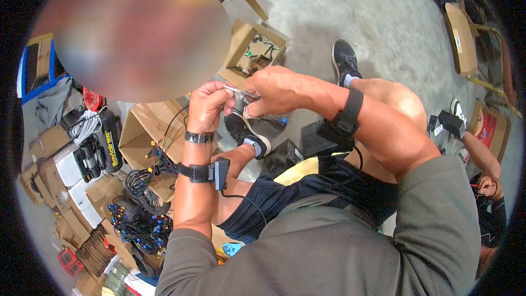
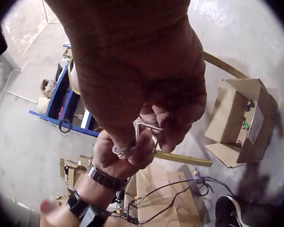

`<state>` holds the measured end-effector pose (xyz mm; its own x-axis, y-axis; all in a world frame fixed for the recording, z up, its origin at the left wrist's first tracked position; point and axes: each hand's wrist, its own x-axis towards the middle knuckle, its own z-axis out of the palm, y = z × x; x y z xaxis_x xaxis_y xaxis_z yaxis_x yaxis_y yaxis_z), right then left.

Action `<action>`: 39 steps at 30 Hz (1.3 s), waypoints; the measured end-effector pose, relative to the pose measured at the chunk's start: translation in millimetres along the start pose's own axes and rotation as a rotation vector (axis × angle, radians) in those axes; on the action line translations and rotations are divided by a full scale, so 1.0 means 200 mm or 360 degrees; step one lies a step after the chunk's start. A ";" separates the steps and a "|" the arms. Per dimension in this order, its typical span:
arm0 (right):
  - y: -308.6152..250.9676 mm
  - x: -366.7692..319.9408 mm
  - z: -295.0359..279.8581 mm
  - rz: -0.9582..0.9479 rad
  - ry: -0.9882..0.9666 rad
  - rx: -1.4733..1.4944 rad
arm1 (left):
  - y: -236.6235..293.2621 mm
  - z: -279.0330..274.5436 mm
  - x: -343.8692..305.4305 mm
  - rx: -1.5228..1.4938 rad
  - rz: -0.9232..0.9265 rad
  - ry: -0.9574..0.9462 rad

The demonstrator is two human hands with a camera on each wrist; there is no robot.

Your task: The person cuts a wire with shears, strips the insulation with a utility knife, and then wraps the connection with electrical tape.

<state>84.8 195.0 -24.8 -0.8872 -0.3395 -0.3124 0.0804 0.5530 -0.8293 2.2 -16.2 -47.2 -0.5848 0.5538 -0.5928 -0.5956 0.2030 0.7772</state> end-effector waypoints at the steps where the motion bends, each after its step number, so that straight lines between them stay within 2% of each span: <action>1: 0.00 0.00 0.00 0.0006 -0.0013 0.0017 | 0.00 0.00 0.00 0.0009 0.0004 0.0007; 9: 0.02 0.00 0.00 -0.0009 0.0024 0.0090 | 0.00 -0.02 0.01 0.0050 0.0002 0.0025; 12: 0.00 0.00 -0.06 0.0013 -0.0016 -0.0024 | 0.01 -0.01 0.01 0.0009 0.0014 0.0058; 15: 0.03 0.02 -0.14 0.0089 0.0122 -0.0321 | 0.03 -0.02 0.01 0.0060 0.0023 0.0148; 18: 0.03 0.04 -0.23 0.0189 0.0241 -0.0496 | 0.06 -0.05 0.03 0.0124 0.0106 0.0206; 19: 0.05 0.03 -0.23 0.0107 0.0316 -0.0523 | 0.07 -0.05 0.02 0.0102 0.0139 0.0252; 26: 0.01 0.03 -0.33 0.0209 0.0375 -0.0577 | 0.11 -0.06 0.06 0.0377 0.0282 0.0477; 29: -0.01 0.04 -0.35 0.0236 0.0406 -0.0557 | 0.13 -0.02 0.08 0.0404 0.0322 0.0411; 32: 0.02 0.05 -0.36 0.0180 0.0459 -0.0538 | 0.10 -0.03 0.14 0.0693 0.0482 0.0413; 35: 0.00 0.05 -0.41 0.0184 0.0470 -0.0543 | 0.11 -0.04 0.18 0.0722 0.0418 0.0523; 38: -0.01 0.04 -0.43 0.0230 0.0477 -0.0552 | 0.18 -0.04 0.18 0.0481 0.0384 0.0528; 39: -0.01 0.04 -0.44 0.0234 0.0486 -0.0547 | 0.19 -0.07 0.19 0.0479 0.0472 0.0481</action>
<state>37.2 258.7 14.5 -0.9747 -0.0284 -0.2215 0.1056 0.8154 -0.5691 -49.6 1.9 -43.2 -0.8637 0.3739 -0.3380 -0.2214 0.3209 0.9209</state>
